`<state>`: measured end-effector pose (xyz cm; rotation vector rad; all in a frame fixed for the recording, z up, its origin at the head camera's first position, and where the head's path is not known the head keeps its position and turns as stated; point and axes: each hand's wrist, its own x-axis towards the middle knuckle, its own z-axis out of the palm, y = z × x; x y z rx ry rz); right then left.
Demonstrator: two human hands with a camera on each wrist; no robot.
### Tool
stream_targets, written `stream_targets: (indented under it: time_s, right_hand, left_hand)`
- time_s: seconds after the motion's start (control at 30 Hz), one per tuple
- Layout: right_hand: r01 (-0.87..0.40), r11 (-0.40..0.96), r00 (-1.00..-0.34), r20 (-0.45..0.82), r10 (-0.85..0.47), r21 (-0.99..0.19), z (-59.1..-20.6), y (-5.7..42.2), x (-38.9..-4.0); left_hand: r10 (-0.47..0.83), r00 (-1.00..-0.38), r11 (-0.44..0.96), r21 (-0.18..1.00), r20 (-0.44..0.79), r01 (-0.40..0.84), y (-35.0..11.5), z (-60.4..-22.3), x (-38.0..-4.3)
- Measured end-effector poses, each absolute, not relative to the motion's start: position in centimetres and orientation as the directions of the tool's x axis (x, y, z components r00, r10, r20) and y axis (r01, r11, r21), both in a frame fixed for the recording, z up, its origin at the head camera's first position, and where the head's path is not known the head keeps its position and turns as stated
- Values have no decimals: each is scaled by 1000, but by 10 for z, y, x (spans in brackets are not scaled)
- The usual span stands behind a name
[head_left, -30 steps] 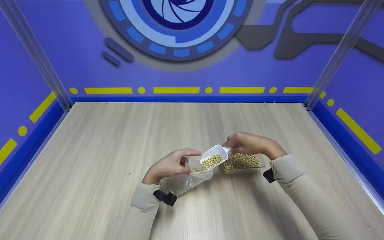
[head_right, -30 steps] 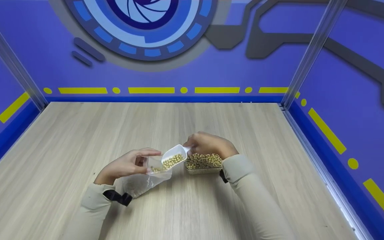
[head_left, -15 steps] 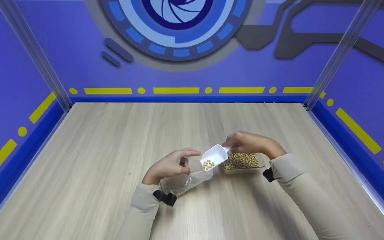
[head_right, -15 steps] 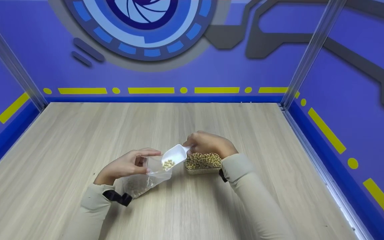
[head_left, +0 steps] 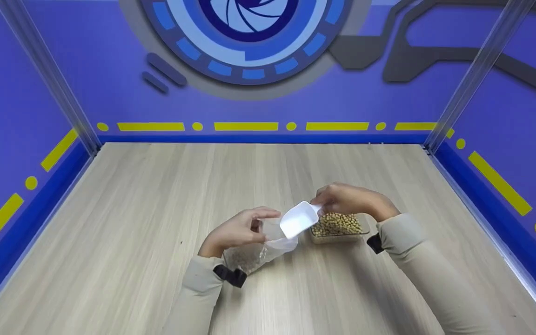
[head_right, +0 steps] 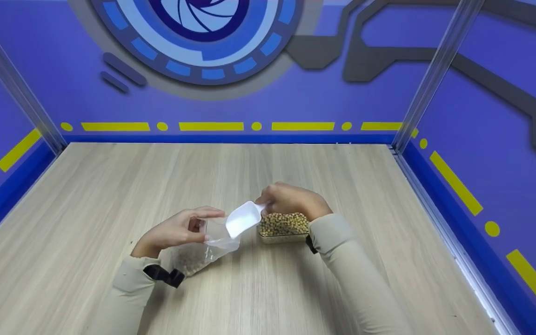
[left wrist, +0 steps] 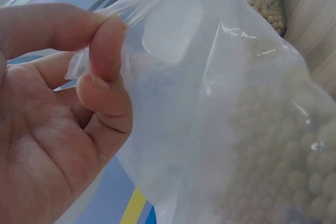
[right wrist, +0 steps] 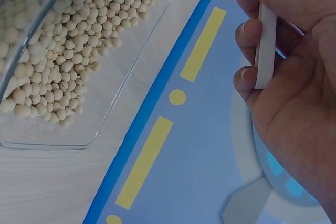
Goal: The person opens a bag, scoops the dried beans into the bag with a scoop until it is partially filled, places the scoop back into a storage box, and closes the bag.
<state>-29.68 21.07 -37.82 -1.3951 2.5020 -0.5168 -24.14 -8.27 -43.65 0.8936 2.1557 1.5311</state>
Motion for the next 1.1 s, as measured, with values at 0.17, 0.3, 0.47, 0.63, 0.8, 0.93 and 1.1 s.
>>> stream_targets:
  time_s: [0.17,0.3,0.47,0.63,0.8,0.93,1.1]
  right_hand:
    - [-744,531,-561,-54,-826,-406,-379,211,-295]
    - [-708,565,-600,-61,-798,-423,-378,214,-294]
    - [-677,579,-629,-51,-776,-454,-377,221,-293]
    - [-641,611,-671,-48,-740,-465,-376,230,-291]
    - [-591,635,-712,-50,-701,-497,-375,241,-289]
    - [-572,641,-726,-48,-686,-513,-375,250,-289]
    - [-562,657,-745,-37,-666,-503,-377,263,-286]
  left_hand:
    - [666,-744,221,936,61,275,-83,-437,-242]
    - [662,-748,234,933,53,274,-83,-439,-243]
    - [662,-747,247,921,68,302,-84,-441,-245]
    - [669,-741,250,917,68,311,-85,-442,-245]
    - [673,-738,250,923,53,294,-86,-443,-244]
    - [676,-736,255,922,46,292,-86,-443,-245]
    - [684,-728,253,920,47,298,-86,-443,-245]
